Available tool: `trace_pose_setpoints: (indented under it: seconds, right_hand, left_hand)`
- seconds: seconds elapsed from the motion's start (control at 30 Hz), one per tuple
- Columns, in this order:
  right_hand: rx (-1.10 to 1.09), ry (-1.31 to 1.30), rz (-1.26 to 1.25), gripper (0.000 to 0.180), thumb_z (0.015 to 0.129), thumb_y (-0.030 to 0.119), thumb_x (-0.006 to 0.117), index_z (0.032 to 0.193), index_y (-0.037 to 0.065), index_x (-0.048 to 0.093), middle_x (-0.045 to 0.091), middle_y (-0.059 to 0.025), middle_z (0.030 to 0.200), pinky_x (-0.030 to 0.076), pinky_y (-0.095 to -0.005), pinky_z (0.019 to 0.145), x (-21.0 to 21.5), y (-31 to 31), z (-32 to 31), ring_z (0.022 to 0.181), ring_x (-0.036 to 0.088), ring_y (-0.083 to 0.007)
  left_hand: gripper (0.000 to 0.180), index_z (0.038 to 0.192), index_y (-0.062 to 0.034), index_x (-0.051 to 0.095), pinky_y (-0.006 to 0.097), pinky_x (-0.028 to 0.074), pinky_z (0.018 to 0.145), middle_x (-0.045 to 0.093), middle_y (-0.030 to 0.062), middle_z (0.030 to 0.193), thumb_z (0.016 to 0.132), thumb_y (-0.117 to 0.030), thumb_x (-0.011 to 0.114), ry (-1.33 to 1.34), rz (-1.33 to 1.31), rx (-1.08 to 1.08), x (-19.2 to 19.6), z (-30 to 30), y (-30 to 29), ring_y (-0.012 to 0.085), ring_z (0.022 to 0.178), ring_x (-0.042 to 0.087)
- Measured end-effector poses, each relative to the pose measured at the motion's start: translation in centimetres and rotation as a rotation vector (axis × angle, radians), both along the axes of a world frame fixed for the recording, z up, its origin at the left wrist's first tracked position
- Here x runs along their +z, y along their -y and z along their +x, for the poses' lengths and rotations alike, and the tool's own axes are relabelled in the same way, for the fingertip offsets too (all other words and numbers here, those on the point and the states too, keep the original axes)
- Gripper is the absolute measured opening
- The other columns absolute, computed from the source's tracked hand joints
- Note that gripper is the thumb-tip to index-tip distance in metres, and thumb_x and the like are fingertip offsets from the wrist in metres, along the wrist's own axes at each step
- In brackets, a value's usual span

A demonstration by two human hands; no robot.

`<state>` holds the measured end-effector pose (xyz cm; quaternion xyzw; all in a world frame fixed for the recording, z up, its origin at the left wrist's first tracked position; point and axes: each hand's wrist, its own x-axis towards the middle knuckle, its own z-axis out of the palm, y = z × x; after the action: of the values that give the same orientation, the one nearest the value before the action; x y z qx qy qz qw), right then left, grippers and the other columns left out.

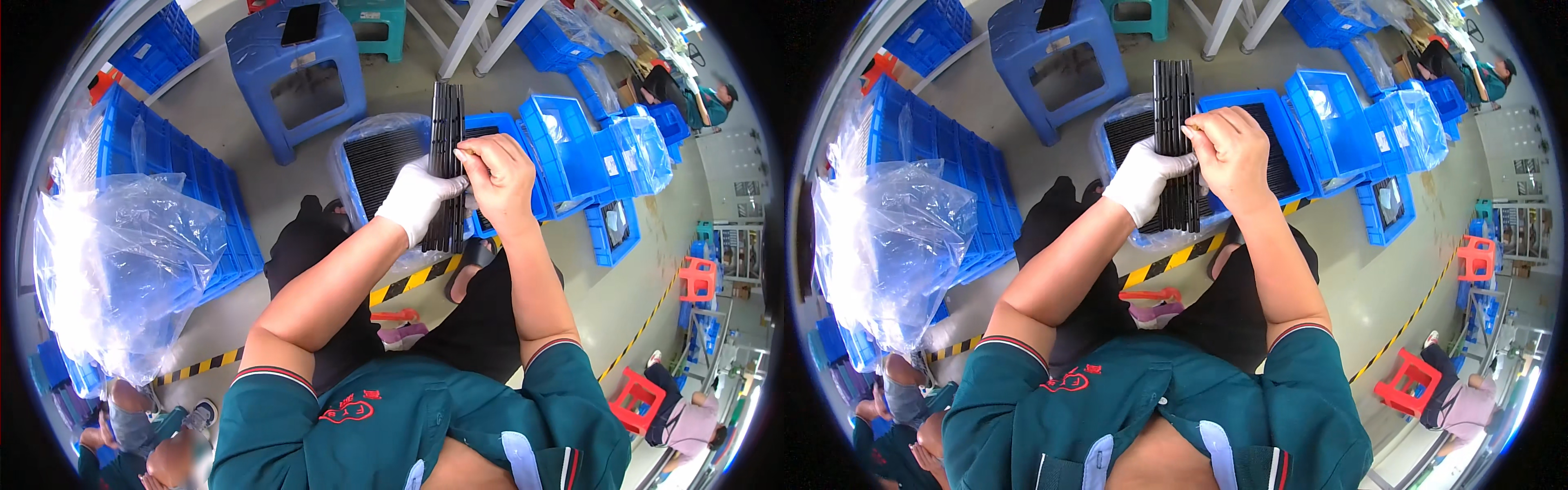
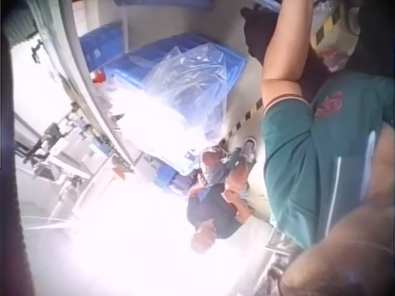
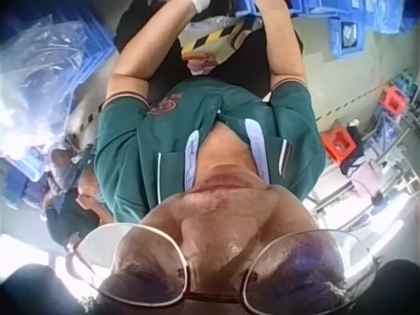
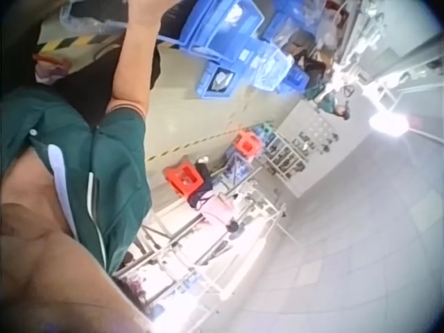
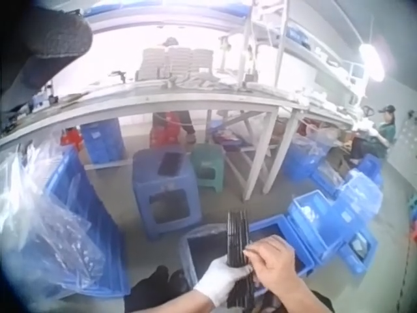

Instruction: Inspecting and organizing thin black metal rods taken from industrial storage bins.

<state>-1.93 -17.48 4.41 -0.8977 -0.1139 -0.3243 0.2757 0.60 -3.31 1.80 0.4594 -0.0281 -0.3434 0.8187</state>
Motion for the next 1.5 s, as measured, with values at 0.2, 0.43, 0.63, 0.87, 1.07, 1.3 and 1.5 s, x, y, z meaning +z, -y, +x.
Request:
trace_pose_setpoints:
  seconds: [0.2,0.43,0.63,0.87,1.07,1.3,1.5]
  right_hand:
    - [0.082,-0.502,0.819,0.031,0.082,0.006,0.071,0.111,0.001,0.064,0.066,-0.0056,0.098,0.049,-0.0278,0.079,-0.8,1.0,-0.2,0.086,0.061,-0.0123]
    - [0.239,-0.757,1.209,0.024,0.082,0.001,0.067,0.106,-0.003,0.064,0.066,-0.0026,0.094,0.047,-0.025,0.081,-1.3,1.6,0.0,0.086,0.06,-0.0106]
    - [0.03,-0.514,0.77,0.027,0.078,0.006,0.075,0.101,0.001,0.063,0.065,-0.0029,0.091,0.048,-0.0259,0.076,-1.6,0.6,0.0,0.082,0.06,-0.0101]
    - [-0.131,-0.086,0.008,0.027,0.069,0.022,0.081,0.08,0.006,0.062,0.06,-0.0076,0.073,0.047,-0.0358,0.058,0.1,-0.6,-0.5,0.068,0.06,-0.0248]
    - [-0.133,0.037,-0.24,0.02,0.075,0.018,0.074,0.071,0.005,0.06,0.057,-0.0084,0.068,0.044,-0.0383,0.059,-0.5,-0.2,0.1,0.066,0.058,-0.0279]
    - [0.018,0.165,-0.244,0.012,0.071,0.005,0.071,0.079,0.004,0.062,0.062,-0.008,0.077,0.046,-0.0381,0.065,-0.4,-0.2,0.4,0.071,0.06,-0.0269]
    - [-0.025,0.223,-0.226,0.011,0.069,0.007,0.073,0.072,0.006,0.063,0.063,-0.0048,0.071,0.046,-0.0353,0.06,-0.5,-0.3,0.7,0.065,0.06,-0.0241]
  left_hand:
    - [0.022,0.107,-0.0007,0.062,0.037,0.057,0.074,0.067,0.0129,0.091,0.085,-0.003,0.064,-0.106,-0.102,-0.033,0.4,0.2,-0.2,0.0251,0.08,0.068]
    - [0.022,0.106,-0.0006,0.062,0.037,0.057,0.073,0.067,0.0129,0.088,0.084,-0.003,0.064,-0.056,-0.111,-0.073,-0.6,0.1,0.1,0.0252,0.079,0.068]
    - [0.019,0.103,-0.0005,0.062,0.037,0.056,0.07,0.066,0.0119,0.087,0.084,-0.002,0.063,-0.09,-0.094,-0.06,0.0,0.1,0.1,0.0243,0.076,0.067]
    - [0.015,0.099,-0.0008,0.063,0.03,0.05,0.063,0.065,0.007,0.086,0.085,-0.006,0.064,-0.002,0.063,0.028,-1.2,0.4,0.4,0.0154,0.07,0.062]
    - [0.013,0.093,0.0,0.061,0.029,0.049,0.062,0.064,0.0065,0.08,0.084,-0.009,0.063,0.114,0.152,0.068,-0.2,0.0,0.8,0.0128,0.069,0.059]
    - [0.016,0.096,0.0018,0.061,0.03,0.049,0.061,0.063,0.0075,0.079,0.082,-0.003,0.063,0.009,0.075,0.075,-0.4,0.1,0.6,0.0148,0.069,0.06]
    - [0.025,0.102,0.0028,0.062,0.034,0.053,0.072,0.065,0.0094,0.089,0.077,0.005,0.064,-0.029,0.06,0.064,-0.3,0.3,0.5,0.019,0.077,0.064]
